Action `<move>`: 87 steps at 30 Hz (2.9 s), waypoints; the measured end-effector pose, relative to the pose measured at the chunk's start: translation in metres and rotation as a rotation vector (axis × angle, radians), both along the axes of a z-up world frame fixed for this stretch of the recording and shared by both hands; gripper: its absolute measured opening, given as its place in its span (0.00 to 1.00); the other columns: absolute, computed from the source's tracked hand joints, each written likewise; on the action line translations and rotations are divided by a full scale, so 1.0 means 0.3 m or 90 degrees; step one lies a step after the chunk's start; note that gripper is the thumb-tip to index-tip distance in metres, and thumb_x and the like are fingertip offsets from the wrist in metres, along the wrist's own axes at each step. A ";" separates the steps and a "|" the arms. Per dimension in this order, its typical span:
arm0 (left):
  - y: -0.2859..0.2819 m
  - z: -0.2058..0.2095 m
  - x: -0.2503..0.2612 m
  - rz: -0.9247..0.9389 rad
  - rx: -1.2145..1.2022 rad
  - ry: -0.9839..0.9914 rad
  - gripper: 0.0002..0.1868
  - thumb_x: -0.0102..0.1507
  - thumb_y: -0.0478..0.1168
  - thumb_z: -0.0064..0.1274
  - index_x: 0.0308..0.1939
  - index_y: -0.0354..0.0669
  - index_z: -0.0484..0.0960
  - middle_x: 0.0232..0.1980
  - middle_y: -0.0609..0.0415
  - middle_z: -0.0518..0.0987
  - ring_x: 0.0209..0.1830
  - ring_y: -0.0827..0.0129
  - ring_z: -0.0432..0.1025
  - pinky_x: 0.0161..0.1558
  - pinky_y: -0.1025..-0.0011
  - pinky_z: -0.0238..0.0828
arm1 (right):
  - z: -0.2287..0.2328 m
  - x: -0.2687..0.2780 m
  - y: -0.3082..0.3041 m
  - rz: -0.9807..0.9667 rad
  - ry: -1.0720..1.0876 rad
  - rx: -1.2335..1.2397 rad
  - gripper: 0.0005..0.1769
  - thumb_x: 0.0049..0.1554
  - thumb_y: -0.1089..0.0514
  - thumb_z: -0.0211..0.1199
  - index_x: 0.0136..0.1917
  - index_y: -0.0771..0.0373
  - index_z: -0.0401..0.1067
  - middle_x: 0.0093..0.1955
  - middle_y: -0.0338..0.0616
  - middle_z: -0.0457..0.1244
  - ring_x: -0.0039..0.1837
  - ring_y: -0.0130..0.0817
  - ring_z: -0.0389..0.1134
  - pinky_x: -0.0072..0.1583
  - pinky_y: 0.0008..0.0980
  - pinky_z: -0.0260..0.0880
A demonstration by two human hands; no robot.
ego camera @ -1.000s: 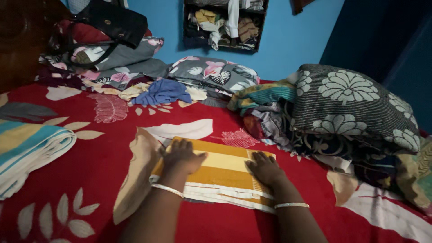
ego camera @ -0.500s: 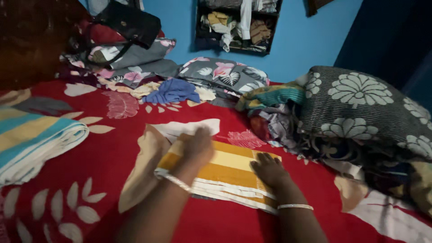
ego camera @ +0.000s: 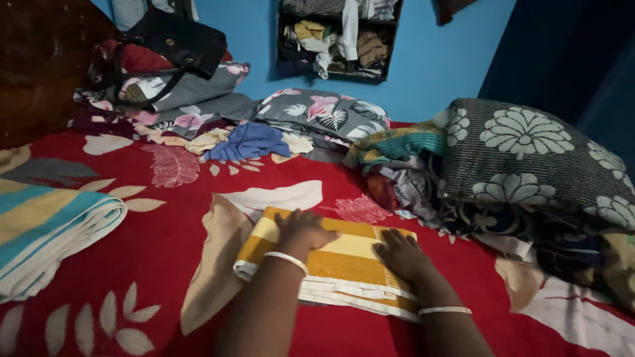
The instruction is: The person folds a yellow and white striped towel on a bed, smoothing and aligning the edges before stacking it. Then the person picks up a blue towel, spreads it flat, and begins folding it in the same manner.
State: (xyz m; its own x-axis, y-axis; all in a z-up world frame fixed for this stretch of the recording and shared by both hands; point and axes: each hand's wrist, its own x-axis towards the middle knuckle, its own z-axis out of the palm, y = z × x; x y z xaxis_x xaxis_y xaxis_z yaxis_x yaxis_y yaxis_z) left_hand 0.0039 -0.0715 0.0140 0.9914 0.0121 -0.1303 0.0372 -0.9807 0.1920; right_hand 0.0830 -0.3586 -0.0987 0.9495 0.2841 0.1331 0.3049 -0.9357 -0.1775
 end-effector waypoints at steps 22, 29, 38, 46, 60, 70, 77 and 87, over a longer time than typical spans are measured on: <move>0.362 -0.080 -0.002 0.194 -0.146 -0.098 0.41 0.61 0.68 0.54 0.69 0.45 0.74 0.68 0.40 0.75 0.69 0.49 0.70 0.69 0.57 0.66 | 0.310 -0.381 0.295 0.008 -0.232 0.144 0.36 0.55 0.44 0.64 0.71 0.61 0.64 0.76 0.55 0.57 0.77 0.49 0.57 0.73 0.42 0.59; 0.398 -0.110 0.011 0.184 -0.201 -0.048 0.36 0.58 0.70 0.56 0.62 0.54 0.80 0.49 0.50 0.88 0.53 0.57 0.81 0.57 0.59 0.74 | 0.313 -0.518 0.501 0.123 0.034 -0.011 0.46 0.61 0.27 0.45 0.82 0.55 0.47 0.86 0.48 0.39 0.86 0.47 0.36 0.79 0.54 0.35; 0.385 -0.057 -0.044 0.186 -0.283 -0.055 0.31 0.58 0.64 0.60 0.61 0.57 0.80 0.33 0.54 0.85 0.37 0.63 0.81 0.44 0.60 0.73 | 0.337 -0.461 0.310 -0.012 0.142 -0.047 0.48 0.61 0.24 0.33 0.84 0.51 0.39 0.88 0.43 0.32 0.87 0.44 0.29 0.80 0.50 0.31; 0.386 -0.045 -0.057 0.185 -0.315 -0.016 0.31 0.59 0.65 0.58 0.58 0.51 0.84 0.41 0.49 0.88 0.45 0.58 0.84 0.51 0.59 0.77 | 0.305 -0.403 0.185 -0.053 0.068 0.003 0.47 0.63 0.25 0.37 0.83 0.56 0.45 0.86 0.47 0.40 0.87 0.45 0.36 0.81 0.49 0.40; 0.377 -0.074 -0.045 0.167 -0.256 -0.096 0.36 0.59 0.65 0.57 0.69 0.63 0.73 0.63 0.51 0.81 0.62 0.53 0.76 0.61 0.53 0.72 | 0.334 -0.493 0.483 0.189 0.080 -0.001 0.46 0.61 0.27 0.39 0.83 0.54 0.45 0.86 0.49 0.38 0.86 0.47 0.34 0.78 0.54 0.32; 0.374 -0.046 -0.076 0.185 -0.260 -0.110 0.34 0.58 0.65 0.59 0.65 0.62 0.77 0.59 0.52 0.83 0.61 0.55 0.76 0.60 0.56 0.72 | 0.327 -0.389 0.216 -0.011 0.082 -0.064 0.45 0.62 0.26 0.37 0.83 0.50 0.44 0.87 0.46 0.38 0.86 0.47 0.35 0.80 0.54 0.40; 0.493 -0.139 0.004 0.064 -0.619 -0.008 0.42 0.54 0.59 0.65 0.68 0.45 0.76 0.57 0.46 0.86 0.56 0.57 0.78 0.55 0.63 0.72 | 0.382 -0.423 0.202 -0.231 0.108 -0.100 0.41 0.59 0.27 0.49 0.81 0.38 0.50 0.87 0.40 0.37 0.87 0.47 0.34 0.79 0.63 0.37; 0.539 -0.203 0.004 0.074 -0.827 -0.016 0.42 0.55 0.52 0.63 0.71 0.51 0.66 0.61 0.48 0.80 0.58 0.58 0.75 0.57 0.60 0.71 | 0.417 -0.632 0.490 0.212 -0.011 0.060 0.63 0.43 0.39 0.76 0.83 0.51 0.47 0.81 0.50 0.48 0.80 0.52 0.48 0.74 0.48 0.51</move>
State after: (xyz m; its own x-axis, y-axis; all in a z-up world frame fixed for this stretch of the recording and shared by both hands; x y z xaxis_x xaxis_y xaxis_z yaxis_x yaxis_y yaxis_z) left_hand 0.0050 0.0902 -0.0470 0.9954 -0.0222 -0.0936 0.0918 -0.0709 0.9932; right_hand -0.1064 -0.2115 0.0265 0.8038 0.5639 0.1894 0.5949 -0.7636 -0.2510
